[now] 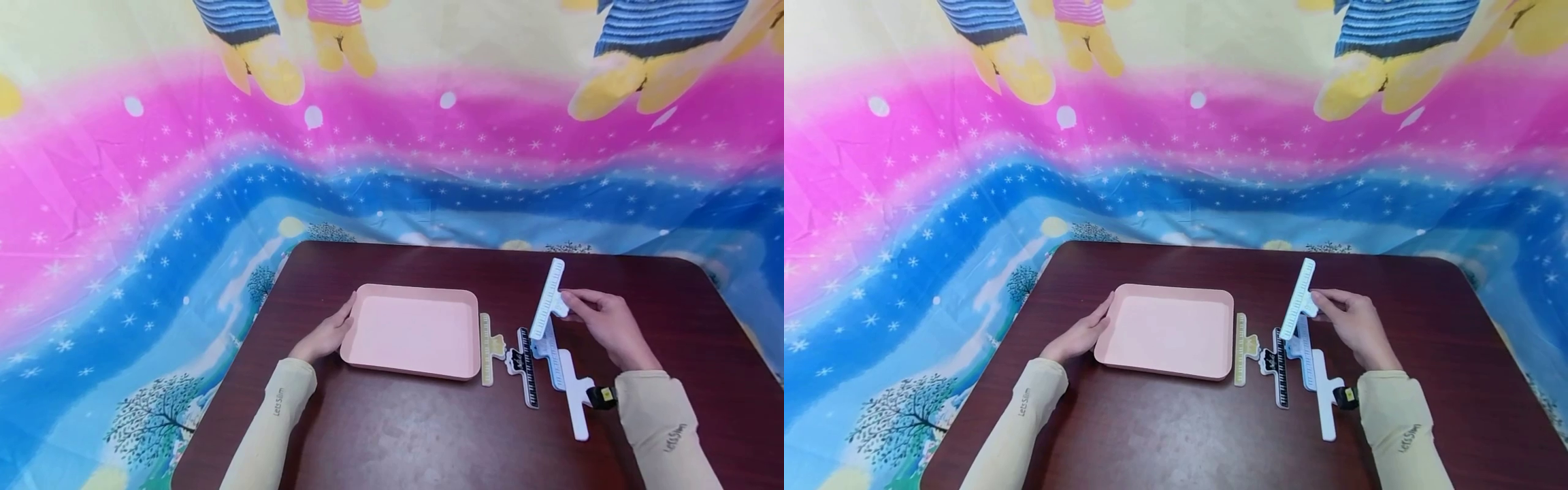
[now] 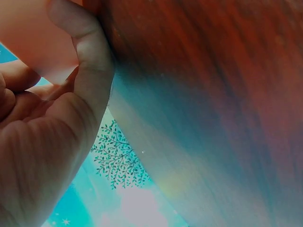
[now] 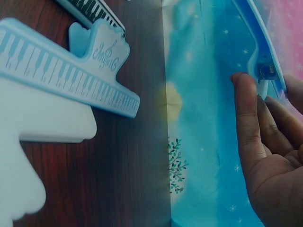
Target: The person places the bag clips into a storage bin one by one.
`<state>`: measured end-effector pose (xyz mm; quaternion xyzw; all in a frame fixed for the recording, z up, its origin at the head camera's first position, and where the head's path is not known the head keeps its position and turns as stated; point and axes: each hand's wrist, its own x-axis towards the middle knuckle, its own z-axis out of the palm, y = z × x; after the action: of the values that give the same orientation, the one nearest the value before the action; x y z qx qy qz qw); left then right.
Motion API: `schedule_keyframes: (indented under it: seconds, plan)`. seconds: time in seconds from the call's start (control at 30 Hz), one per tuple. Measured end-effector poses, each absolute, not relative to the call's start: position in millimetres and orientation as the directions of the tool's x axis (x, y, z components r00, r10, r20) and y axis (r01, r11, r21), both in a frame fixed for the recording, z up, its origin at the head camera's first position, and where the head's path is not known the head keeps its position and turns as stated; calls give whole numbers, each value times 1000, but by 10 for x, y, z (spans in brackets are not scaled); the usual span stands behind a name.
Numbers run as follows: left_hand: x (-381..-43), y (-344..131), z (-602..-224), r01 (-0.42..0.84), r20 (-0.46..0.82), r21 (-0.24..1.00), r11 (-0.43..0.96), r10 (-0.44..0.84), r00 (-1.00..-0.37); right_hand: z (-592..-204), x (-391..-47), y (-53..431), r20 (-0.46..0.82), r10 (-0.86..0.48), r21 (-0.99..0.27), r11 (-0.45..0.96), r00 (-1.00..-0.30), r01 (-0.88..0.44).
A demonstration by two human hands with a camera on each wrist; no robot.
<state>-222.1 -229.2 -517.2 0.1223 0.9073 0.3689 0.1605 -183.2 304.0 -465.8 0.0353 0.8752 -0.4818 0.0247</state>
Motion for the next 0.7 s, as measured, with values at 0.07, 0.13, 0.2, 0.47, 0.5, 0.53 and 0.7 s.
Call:
schedule_keyframes:
  seconds: [0.07,0.13,0.2,0.47,0.5,0.53,0.7]
  plan:
    - [-2213,-2298,-5183,104,-200,710,696,342,-918,-4658,-1836,3014,-74,24,-844,532,-997,75]
    - [-2204,-2306,-5191,98,-203,715,692,339,-919,-4656,-1837,2986,-73,12,-845,530,-997,68]
    - [-2197,-2308,-5198,97,-202,720,688,340,-918,-4657,-1842,2959,-80,4,-849,524,-997,70]
    - [-2217,-2291,-5175,96,-203,717,690,340,-918,-4638,-1877,2860,-106,-8,-847,525,-994,86]
    - [-2220,-2289,-5171,103,-198,717,689,343,-918,-4632,-1882,2849,-107,-9,-847,524,-994,86]
    - [-2224,-2290,-5171,104,-198,715,691,342,-919,-4624,-1886,2836,-110,-9,-847,524,-994,89]
    - [-2223,-2300,-5175,109,-195,713,693,346,-918,-4605,-1904,2774,-105,-24,-848,524,-994,77]
